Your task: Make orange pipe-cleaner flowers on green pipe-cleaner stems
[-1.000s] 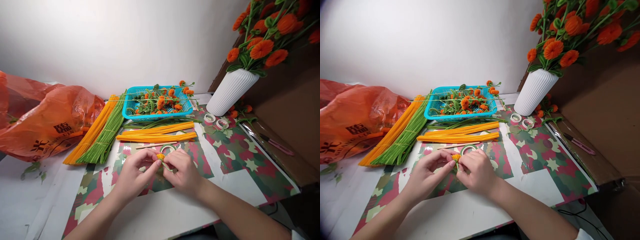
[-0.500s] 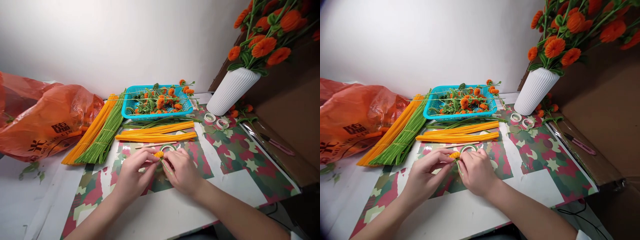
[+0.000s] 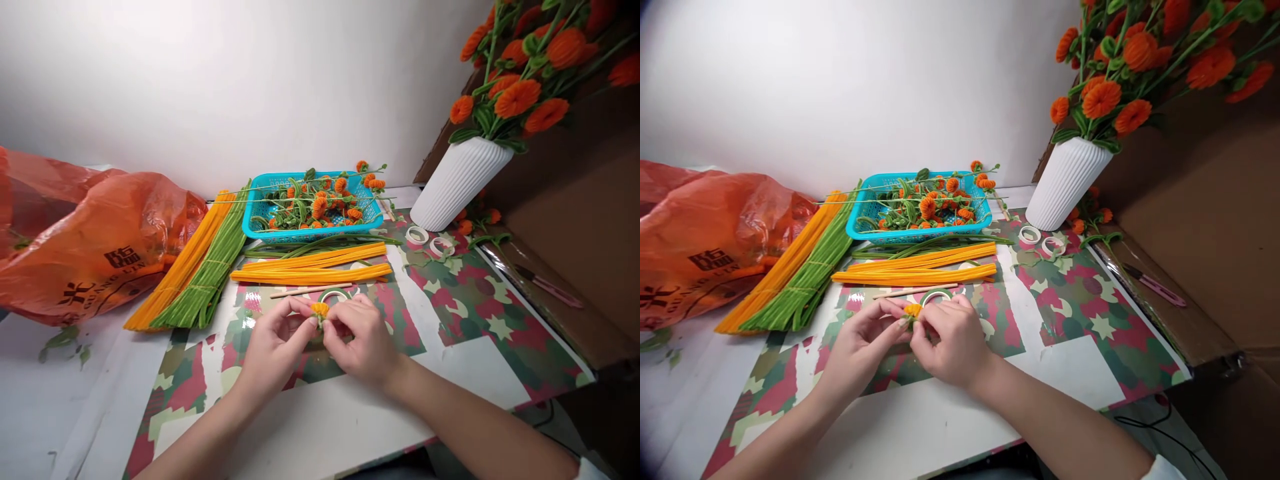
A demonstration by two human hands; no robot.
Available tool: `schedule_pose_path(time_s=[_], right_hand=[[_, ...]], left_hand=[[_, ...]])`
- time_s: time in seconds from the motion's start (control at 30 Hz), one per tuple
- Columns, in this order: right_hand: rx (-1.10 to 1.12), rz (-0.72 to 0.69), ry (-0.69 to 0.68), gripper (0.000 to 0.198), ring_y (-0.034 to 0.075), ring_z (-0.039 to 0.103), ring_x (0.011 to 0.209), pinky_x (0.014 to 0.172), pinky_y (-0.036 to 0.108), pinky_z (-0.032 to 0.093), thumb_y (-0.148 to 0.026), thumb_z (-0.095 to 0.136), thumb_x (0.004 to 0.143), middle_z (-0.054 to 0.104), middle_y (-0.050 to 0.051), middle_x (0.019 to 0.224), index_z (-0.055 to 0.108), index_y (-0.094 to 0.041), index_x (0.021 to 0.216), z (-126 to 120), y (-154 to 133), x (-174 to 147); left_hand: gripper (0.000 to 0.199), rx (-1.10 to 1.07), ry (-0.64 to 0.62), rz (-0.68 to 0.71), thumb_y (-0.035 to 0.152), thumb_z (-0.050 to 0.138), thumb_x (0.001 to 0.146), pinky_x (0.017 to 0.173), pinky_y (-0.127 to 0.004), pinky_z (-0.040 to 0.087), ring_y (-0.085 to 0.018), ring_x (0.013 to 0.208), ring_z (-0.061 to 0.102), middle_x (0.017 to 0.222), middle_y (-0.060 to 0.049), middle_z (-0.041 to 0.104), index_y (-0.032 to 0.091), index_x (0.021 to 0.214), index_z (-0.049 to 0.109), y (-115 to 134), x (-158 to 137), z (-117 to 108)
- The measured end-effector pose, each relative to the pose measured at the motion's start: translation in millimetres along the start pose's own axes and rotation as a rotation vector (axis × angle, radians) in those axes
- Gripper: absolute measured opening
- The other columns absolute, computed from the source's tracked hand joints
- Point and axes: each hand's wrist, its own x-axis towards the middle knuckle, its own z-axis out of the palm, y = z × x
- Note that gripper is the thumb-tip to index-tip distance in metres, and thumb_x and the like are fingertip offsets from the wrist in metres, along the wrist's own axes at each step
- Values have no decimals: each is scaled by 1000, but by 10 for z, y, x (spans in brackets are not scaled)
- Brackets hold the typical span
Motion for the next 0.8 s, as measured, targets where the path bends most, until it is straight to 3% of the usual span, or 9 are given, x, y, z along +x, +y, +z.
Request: schedule_pose_path(time_s=[0.1, 0.17, 0.33, 0.47, 0.6, 0.7, 0.8], right_hand=[[53, 17, 48, 2, 13, 51, 57, 63, 29, 38, -18, 57, 78, 58, -2, 63, 56, -20, 78, -77, -5, 43], [90, -11, 67, 5, 15, 55, 63, 65, 30, 40, -18, 59, 81, 64, 0, 69, 60, -20, 85, -97, -14, 64], [94, -78, 100, 11, 15, 56, 62, 63, 31, 41, -14, 56, 84, 65, 0, 66, 63, -21, 79, -54, -24, 41], [-23, -241, 108, 13, 15, 55, 61, 61, 32, 37, -11, 55, 84, 64, 0, 65, 64, -21, 85, -43, 8, -12], [-102, -366, 36, 20, 16, 55, 63, 63, 34, 34, -10, 53, 86, 65, -1, 65, 65, -23, 94, -88, 47, -3], [-38, -297, 37, 17, 16, 56, 65, 65, 33, 36, -12, 55, 86, 67, 0, 70, 64, -24, 95, -117, 47, 24], [60, -115, 103, 5, 15, 54, 64, 63, 31, 40, -20, 63, 83, 64, 1, 71, 59, -21, 86, -105, 12, 23]], left_hand=[[11, -129, -2, -81, 26, 67, 78, 67, -26, 59, -14, 76, 66, 87, -1, 62, 18, 74, 61, 54, 19, 1], [13, -152, -4, -87, 27, 70, 76, 67, -25, 59, -14, 78, 66, 88, -2, 63, 17, 72, 63, 74, 18, 7], [11, -125, 33, -82, 26, 73, 72, 65, -23, 57, -15, 74, 66, 84, -3, 65, 17, 69, 68, 73, 7, 20], [12, -106, 68, -113, 27, 76, 68, 63, -22, 54, -14, 71, 64, 81, -3, 67, 17, 68, 69, 71, 14, 3], [17, -163, 28, -254, 29, 79, 64, 60, -22, 53, -14, 66, 62, 73, -2, 67, 16, 65, 68, 60, 29, -26], [20, -283, -11, -361, 30, 79, 65, 63, -25, 55, -14, 66, 63, 74, -3, 66, 15, 68, 67, 50, 38, -39], [22, -402, 62, -369, 31, 81, 64, 68, -26, 57, -13, 70, 64, 76, -1, 66, 16, 71, 67, 59, 41, -40]])
